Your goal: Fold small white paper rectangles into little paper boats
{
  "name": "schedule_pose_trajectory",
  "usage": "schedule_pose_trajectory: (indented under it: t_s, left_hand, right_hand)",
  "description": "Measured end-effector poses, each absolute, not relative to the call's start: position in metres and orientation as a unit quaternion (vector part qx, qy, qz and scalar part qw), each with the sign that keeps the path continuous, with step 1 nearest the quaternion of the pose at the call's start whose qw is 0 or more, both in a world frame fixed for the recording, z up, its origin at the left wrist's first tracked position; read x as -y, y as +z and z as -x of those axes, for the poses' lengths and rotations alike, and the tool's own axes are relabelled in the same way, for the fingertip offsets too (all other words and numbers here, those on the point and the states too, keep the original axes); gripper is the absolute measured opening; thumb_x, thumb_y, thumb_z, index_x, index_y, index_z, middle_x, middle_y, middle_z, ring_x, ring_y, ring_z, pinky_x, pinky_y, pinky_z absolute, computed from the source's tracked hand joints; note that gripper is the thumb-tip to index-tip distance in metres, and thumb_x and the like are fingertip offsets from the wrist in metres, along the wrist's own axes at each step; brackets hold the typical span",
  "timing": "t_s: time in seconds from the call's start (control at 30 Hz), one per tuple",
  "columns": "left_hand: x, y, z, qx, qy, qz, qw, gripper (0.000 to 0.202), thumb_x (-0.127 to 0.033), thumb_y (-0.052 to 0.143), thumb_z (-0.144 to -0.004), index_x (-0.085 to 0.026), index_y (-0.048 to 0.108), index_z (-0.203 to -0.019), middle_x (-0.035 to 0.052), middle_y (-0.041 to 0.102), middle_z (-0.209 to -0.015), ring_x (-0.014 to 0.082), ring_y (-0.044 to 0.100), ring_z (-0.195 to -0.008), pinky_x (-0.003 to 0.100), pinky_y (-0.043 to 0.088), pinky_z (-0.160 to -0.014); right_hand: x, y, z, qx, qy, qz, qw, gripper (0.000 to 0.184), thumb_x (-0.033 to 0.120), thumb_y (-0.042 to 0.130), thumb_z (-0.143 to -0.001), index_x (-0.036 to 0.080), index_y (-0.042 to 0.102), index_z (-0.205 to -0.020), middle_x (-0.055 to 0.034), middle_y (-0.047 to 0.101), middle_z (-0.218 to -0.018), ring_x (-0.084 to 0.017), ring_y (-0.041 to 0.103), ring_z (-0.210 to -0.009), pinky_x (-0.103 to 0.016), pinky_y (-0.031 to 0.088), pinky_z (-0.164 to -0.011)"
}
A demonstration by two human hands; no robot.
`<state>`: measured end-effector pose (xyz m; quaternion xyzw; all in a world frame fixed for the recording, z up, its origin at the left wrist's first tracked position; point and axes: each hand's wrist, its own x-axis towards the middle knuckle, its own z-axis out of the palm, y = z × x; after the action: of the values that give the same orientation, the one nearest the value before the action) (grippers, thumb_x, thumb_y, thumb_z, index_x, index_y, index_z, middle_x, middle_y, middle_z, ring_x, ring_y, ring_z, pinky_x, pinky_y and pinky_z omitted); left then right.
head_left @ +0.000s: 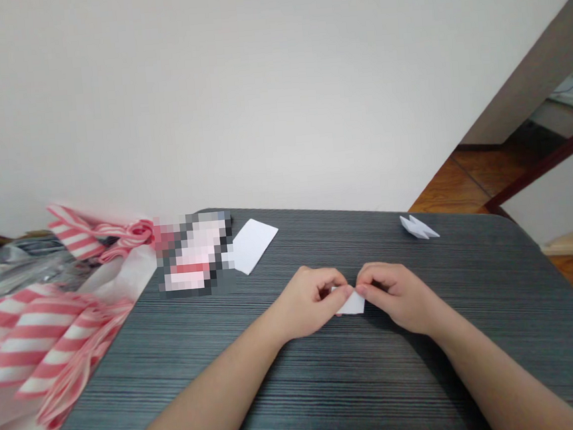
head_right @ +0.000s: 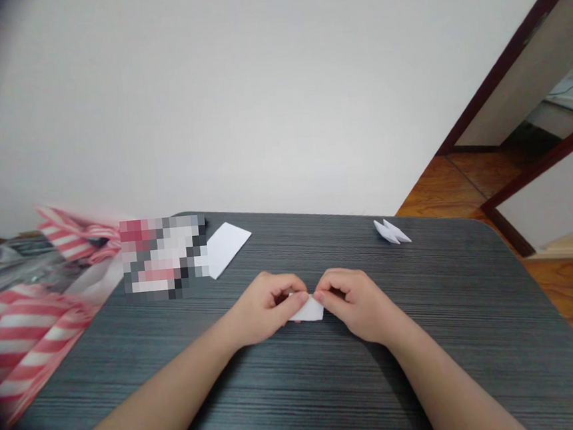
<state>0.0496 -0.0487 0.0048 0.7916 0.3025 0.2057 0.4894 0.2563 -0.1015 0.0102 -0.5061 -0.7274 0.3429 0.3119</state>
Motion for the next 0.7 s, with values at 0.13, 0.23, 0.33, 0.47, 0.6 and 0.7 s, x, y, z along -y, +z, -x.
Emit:
schedule_pose_trajectory:
  t_s: [0.13,0.23,0.33,0.47,0.6,0.7]
  left_hand:
    - [0.0480,0.0072,-0.0512,-0.298,0.207,-0.800,0.477,0.024,-0.024,0.052,-0.092,-0.015,0.066,-0.075,-0.0015,0.064,-0.061,0.0076,0.053,-0.054,0.018,0.035,-0.052]
    - [0.0483,0.0087,-0.0508,-0.308,0.210,-0.792,0.484,0.024,-0.024,0.052,-0.092,-0.015,0.065,-0.074,-0.0021,0.064,-0.061,0.0078,0.053,-0.054,0.018,0.036,-0.052]
    - [0.0490,0.0096,-0.0501,-0.311,0.208,-0.786,0.492,0.024,-0.024,0.051,-0.092,-0.015,0.065,-0.074,-0.0024,0.063,-0.060,0.0080,0.053,-0.053,0.018,0.037,-0.052]
    - [0.0484,0.0089,-0.0504,-0.322,0.204,-0.790,0.480,0.025,-0.025,0.050,-0.092,-0.015,0.066,-0.075,-0.0030,0.060,-0.058,0.0081,0.051,-0.051,0.018,0.035,-0.050]
    - [0.0476,0.0072,-0.0508,-0.349,0.208,-0.782,0.474,0.028,-0.031,0.050,-0.093,-0.016,0.066,-0.077,-0.0046,0.054,-0.050,0.0086,0.048,-0.047,0.019,0.034,-0.049]
    - [0.0482,0.0071,-0.0510,-0.364,0.207,-0.768,0.484,0.030,-0.034,0.049,-0.094,-0.016,0.064,-0.075,-0.0043,0.054,-0.048,0.0090,0.048,-0.046,0.019,0.034,-0.048]
  right_hand:
    - [0.1014,0.0086,-0.2529,0.728,0.341,0.506,0.312,0.019,0.017,0.056,-0.092,0.019,0.061,-0.074,0.0007,0.061,-0.073,-0.013,0.056,-0.069,-0.025,0.041,-0.067]
    - [0.1015,0.0086,-0.2520,0.723,0.337,0.510,0.321,0.018,0.017,0.055,-0.092,0.019,0.062,-0.076,0.0001,0.062,-0.075,-0.014,0.056,-0.070,-0.026,0.041,-0.067]
    - [0.1017,0.0091,-0.2515,0.719,0.337,0.517,0.320,0.016,0.017,0.056,-0.091,0.019,0.062,-0.076,0.0002,0.062,-0.075,-0.014,0.056,-0.070,-0.026,0.041,-0.066]
    - [0.1012,0.0104,-0.2521,0.718,0.330,0.527,0.314,0.019,0.018,0.056,-0.091,0.019,0.060,-0.073,0.0013,0.059,-0.070,-0.014,0.054,-0.067,-0.026,0.040,-0.065]
    - [0.1004,0.0113,-0.2555,0.713,0.325,0.532,0.321,0.020,0.018,0.055,-0.091,0.019,0.059,-0.072,0.0004,0.061,-0.072,-0.014,0.055,-0.068,-0.026,0.041,-0.066]
    - [0.1002,0.0105,-0.2581,0.711,0.324,0.536,0.321,0.019,0.019,0.055,-0.091,0.019,0.059,-0.072,-0.0001,0.062,-0.073,-0.015,0.056,-0.069,-0.027,0.042,-0.067]
